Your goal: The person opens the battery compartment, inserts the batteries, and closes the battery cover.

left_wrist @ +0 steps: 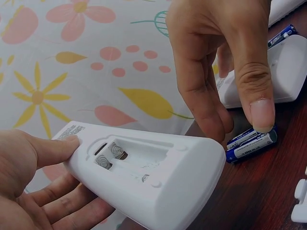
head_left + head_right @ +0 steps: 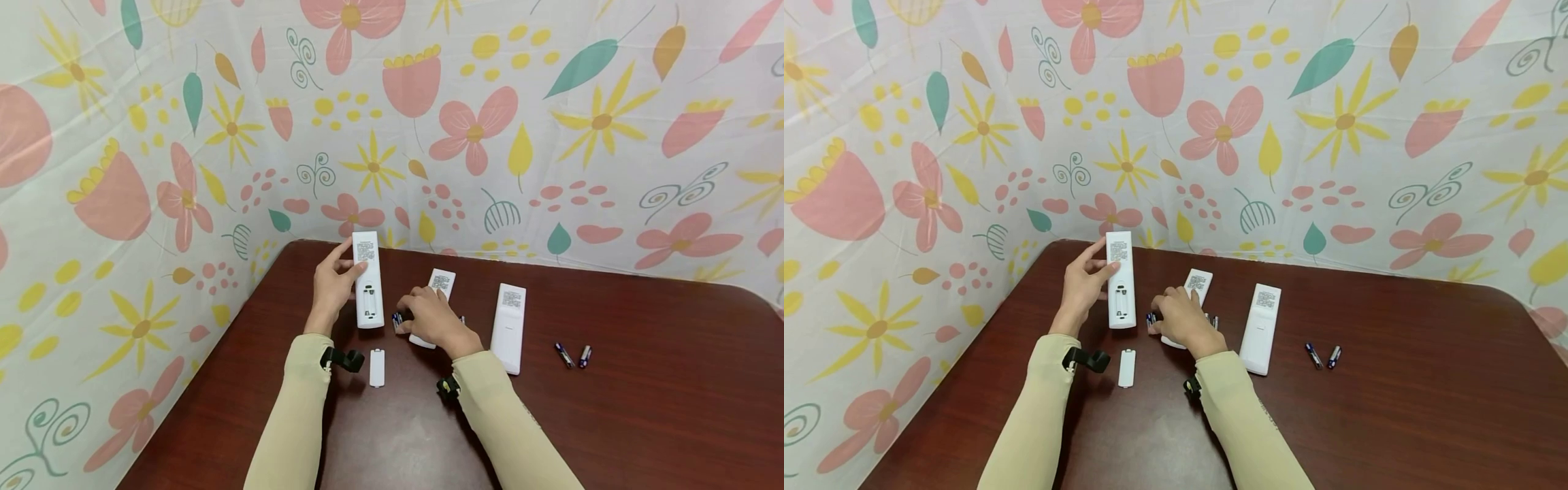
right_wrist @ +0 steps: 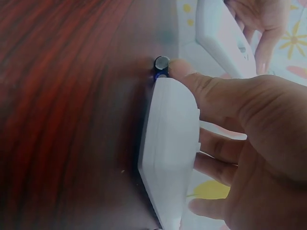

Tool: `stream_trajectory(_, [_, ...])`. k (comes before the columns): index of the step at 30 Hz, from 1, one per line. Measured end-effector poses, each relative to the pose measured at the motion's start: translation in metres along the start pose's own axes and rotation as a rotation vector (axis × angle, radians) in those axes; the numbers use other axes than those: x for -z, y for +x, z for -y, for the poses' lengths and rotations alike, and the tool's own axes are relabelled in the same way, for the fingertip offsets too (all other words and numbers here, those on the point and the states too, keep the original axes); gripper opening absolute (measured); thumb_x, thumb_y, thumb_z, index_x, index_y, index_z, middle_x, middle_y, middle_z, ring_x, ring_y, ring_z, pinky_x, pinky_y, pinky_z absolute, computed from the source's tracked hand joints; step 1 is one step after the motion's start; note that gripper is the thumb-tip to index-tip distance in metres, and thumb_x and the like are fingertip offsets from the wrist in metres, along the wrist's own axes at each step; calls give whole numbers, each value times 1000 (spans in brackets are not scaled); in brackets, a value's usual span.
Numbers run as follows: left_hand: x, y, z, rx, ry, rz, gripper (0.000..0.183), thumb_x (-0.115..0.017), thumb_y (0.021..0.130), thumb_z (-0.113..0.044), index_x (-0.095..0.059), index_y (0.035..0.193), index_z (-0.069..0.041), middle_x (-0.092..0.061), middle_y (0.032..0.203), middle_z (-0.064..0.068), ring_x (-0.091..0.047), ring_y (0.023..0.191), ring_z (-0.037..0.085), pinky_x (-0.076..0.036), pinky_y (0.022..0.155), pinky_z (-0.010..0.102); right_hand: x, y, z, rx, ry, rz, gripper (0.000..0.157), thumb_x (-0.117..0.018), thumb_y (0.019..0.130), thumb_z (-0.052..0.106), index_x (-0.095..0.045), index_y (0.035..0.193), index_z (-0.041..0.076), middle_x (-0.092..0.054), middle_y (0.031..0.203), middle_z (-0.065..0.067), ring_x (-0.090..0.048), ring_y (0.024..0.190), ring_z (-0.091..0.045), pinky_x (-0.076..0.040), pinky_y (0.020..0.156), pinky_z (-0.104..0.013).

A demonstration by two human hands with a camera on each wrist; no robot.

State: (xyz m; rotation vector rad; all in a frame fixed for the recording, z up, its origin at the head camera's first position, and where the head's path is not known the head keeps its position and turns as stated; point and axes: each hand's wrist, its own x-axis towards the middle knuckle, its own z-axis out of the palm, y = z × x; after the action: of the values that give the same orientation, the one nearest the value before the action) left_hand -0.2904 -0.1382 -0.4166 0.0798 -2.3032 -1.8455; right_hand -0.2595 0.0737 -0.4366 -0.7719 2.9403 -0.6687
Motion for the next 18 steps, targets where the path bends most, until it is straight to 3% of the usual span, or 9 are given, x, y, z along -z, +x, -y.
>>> stream_trajectory(6, [-1, 0, 0, 1, 9, -6, 60, -76, 102, -16, -57, 156, -35, -66, 113, 13, -72, 83, 31, -64, 58, 40, -1, 0, 1, 3, 9, 9, 36, -86, 92, 25, -78, 123, 7, -65, 123, -13, -56, 123, -38, -26, 119, -70])
stream_trajectory(12, [-2, -1, -2, -3, 10, -4, 59, -75, 103, -16, -57, 156, -35, -67, 114, 13, -72, 83, 30, -64, 65, 52, -2, 0, 1, 7, 5, 7, 34, -84, 94, 24, -78, 122, 7, -64, 118, -12, -56, 119, -37, -30, 118, -67])
stream_trajectory(18, [-2, 0, 0, 1, 10, -7, 59, -76, 102, -16, -58, 155, -36, -67, 114, 13, -71, 83, 30, -64, 66, 53, -4, 1, -2, 0, 10, 3, 31, -87, 91, 25, -78, 114, 7, -64, 111, -9, -57, 113, -35, -39, 111, -60])
